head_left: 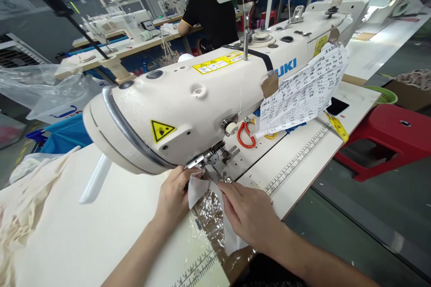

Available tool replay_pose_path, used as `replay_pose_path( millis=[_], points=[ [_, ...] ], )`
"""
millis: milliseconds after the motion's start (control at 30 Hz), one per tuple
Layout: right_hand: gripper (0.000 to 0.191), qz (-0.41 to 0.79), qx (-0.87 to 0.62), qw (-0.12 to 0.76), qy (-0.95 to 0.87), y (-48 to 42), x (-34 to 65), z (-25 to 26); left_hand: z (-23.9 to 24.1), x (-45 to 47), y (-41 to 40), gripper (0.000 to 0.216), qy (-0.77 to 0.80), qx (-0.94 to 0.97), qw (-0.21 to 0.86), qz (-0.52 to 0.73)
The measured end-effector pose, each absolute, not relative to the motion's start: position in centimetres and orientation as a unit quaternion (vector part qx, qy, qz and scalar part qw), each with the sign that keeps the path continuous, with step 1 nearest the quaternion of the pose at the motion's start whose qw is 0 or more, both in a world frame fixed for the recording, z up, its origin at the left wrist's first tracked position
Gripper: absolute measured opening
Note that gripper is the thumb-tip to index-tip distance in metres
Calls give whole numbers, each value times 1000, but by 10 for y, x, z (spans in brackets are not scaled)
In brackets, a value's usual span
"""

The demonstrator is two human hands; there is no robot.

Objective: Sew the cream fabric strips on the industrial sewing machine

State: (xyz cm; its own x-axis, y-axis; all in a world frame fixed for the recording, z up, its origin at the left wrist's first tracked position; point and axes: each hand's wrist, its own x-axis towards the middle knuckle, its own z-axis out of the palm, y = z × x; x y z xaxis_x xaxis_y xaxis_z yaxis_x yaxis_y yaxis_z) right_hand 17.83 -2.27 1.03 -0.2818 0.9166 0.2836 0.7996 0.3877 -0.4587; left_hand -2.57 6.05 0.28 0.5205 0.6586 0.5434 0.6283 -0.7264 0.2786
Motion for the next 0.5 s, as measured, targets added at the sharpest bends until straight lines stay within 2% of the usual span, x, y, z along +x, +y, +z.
replay_pose_path(
  millis=[500],
  points=[
    [28,103,-534,237,-805,-21,178,7,-2,-25,65,9,409,859,44,306]
  ],
)
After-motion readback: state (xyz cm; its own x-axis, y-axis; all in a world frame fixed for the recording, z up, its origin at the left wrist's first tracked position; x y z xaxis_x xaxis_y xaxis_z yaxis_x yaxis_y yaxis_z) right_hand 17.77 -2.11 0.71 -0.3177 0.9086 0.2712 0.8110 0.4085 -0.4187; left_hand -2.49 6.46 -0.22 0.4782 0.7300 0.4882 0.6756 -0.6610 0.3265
